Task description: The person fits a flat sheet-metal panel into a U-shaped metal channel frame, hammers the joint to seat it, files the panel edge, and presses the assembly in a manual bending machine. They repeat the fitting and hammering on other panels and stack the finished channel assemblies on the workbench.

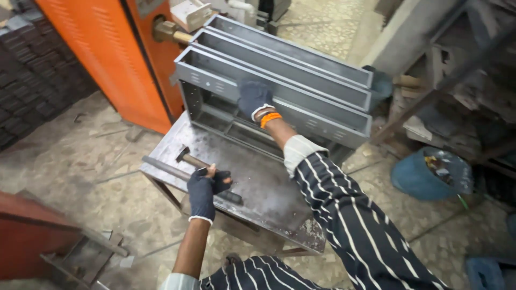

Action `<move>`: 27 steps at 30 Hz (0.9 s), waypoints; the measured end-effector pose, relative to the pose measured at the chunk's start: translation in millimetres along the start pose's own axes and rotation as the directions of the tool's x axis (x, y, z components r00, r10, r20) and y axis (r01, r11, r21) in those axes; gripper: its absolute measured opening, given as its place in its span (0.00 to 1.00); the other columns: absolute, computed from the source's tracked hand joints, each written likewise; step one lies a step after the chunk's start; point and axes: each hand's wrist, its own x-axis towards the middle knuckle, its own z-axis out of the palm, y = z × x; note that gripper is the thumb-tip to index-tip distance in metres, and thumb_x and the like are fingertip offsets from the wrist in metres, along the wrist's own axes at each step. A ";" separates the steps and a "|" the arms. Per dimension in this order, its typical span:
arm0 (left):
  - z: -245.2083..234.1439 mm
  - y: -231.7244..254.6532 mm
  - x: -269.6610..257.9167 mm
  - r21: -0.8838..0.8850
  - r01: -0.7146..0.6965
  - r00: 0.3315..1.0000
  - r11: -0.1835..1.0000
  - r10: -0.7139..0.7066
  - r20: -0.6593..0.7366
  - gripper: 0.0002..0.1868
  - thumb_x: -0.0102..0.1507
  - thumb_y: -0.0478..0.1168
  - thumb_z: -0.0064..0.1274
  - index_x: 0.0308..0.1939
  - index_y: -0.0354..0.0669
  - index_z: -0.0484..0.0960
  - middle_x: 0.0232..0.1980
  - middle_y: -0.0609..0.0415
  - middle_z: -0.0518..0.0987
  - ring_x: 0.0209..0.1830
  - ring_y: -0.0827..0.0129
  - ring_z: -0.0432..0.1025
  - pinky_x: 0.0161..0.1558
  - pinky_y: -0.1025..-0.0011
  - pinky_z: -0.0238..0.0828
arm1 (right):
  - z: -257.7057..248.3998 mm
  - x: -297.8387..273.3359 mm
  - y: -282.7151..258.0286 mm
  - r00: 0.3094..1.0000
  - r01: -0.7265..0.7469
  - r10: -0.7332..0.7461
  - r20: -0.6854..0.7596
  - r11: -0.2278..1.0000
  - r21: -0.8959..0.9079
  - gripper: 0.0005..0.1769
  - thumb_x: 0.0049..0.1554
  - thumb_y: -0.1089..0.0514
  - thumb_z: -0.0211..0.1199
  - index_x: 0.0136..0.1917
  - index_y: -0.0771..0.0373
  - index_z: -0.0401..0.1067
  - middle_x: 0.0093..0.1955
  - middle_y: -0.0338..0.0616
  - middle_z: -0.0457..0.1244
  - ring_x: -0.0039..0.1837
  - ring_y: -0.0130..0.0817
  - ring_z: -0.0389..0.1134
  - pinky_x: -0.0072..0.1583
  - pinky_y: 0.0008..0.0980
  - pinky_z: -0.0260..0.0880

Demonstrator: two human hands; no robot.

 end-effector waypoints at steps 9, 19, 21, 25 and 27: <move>-34.1 4.3 -1.1 0.155 -0.098 0.994 0.983 0.104 -0.034 0.12 0.65 0.37 0.60 0.42 0.25 0.81 0.35 0.41 0.83 0.28 0.61 0.80 0.32 0.65 0.81 | -54.5 -24.5 -46.0 0.933 0.142 -0.131 -0.335 0.990 0.009 0.23 0.42 0.63 0.63 0.53 0.59 0.73 0.51 0.53 0.65 0.54 0.54 0.68 0.53 0.51 0.68; -104.4 43.3 -42.9 0.096 -0.128 0.944 0.987 0.151 -0.294 0.12 0.66 0.38 0.56 0.44 0.27 0.80 0.37 0.40 0.84 0.28 0.60 0.80 0.31 0.64 0.81 | -23.5 -102.8 -195.3 0.898 0.406 -0.259 -0.355 0.801 0.440 0.22 0.47 0.58 0.65 0.56 0.59 0.73 0.58 0.52 0.64 0.59 0.53 0.66 0.61 0.50 0.66; -133.7 42.2 -59.7 0.120 -0.119 0.925 0.986 0.154 -0.349 0.12 0.66 0.37 0.55 0.44 0.27 0.81 0.37 0.40 0.84 0.28 0.60 0.81 0.31 0.64 0.81 | -17.6 -121.6 -234.4 0.916 0.396 -0.284 -0.283 0.748 0.533 0.18 0.48 0.57 0.64 0.53 0.58 0.75 0.58 0.50 0.67 0.57 0.50 0.67 0.60 0.48 0.66; -209.2 38.7 -104.6 0.069 -0.145 0.861 0.987 0.160 -0.483 0.11 0.64 0.37 0.56 0.43 0.27 0.80 0.36 0.40 0.85 0.26 0.60 0.80 0.30 0.63 0.80 | -0.5 -159.4 -309.8 0.879 0.446 -0.436 -0.194 0.608 0.656 0.08 0.52 0.57 0.64 0.46 0.56 0.77 0.49 0.46 0.70 0.51 0.47 0.69 0.55 0.47 0.66; -253.1 36.3 -130.9 0.134 -0.135 0.827 0.982 0.186 -0.531 0.12 0.65 0.37 0.59 0.38 0.26 0.80 0.35 0.41 0.85 0.25 0.62 0.79 0.31 0.64 0.81 | 3.0 -179.8 -351.7 0.851 0.421 -0.512 -0.118 0.529 0.737 0.05 0.56 0.53 0.65 0.43 0.55 0.77 0.40 0.44 0.69 0.45 0.47 0.70 0.49 0.46 0.67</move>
